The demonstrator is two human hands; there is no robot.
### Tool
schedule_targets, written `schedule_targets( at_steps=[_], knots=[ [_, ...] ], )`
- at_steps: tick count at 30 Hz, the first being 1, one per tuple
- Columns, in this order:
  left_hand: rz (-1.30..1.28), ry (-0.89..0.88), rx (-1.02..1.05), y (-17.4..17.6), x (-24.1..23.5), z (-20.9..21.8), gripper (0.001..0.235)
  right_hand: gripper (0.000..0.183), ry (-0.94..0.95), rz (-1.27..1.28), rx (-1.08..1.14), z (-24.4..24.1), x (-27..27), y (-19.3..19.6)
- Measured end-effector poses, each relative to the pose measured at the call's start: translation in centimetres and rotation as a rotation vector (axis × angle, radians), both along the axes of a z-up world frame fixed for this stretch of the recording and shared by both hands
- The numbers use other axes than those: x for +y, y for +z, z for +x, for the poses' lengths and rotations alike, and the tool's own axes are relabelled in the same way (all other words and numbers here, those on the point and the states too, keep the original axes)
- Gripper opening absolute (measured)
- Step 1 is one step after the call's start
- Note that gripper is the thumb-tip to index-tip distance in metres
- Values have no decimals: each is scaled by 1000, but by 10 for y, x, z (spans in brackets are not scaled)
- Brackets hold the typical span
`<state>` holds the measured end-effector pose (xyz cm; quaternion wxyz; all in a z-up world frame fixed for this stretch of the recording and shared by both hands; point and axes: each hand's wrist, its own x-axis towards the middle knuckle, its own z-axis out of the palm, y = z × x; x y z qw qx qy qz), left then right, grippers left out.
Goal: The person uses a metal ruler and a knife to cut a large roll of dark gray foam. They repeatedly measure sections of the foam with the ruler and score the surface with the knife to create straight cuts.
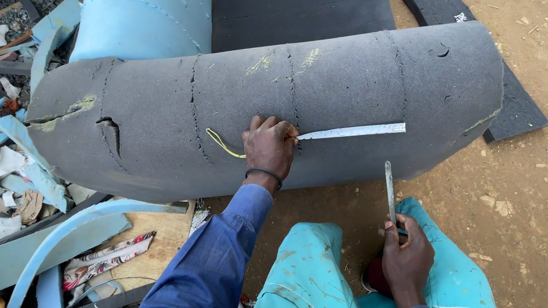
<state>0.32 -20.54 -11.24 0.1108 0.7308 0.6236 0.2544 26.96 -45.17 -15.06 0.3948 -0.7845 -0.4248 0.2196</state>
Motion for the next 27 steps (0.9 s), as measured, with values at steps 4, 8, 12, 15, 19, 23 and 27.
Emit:
schedule_targets(
  at_steps=[4,8,12,15,19,23,27],
  knots=[
    [6,7,34,0,-1,-1,19,24,5,-20,-10,-2,-1,-5],
    [42,21,114,3,-1,2,17,23,-43,-56,-83,5,8,5],
    [73,0,95,6,-3,2,19,25,-57,-23,-121,14,27,47],
    [88,16,94,11,-5,2,20,21,-65,-56,-211,27,42,45],
    [59,0,16,12,-8,-1,19,27,-15,-121,-269,39,55,31],
    [30,1,-18,13,-8,-2,18,31,24,-134,-288,47,63,33],
    [35,1,23,7,-5,-2,21,32,41,-122,-311,45,69,46]
  ],
)
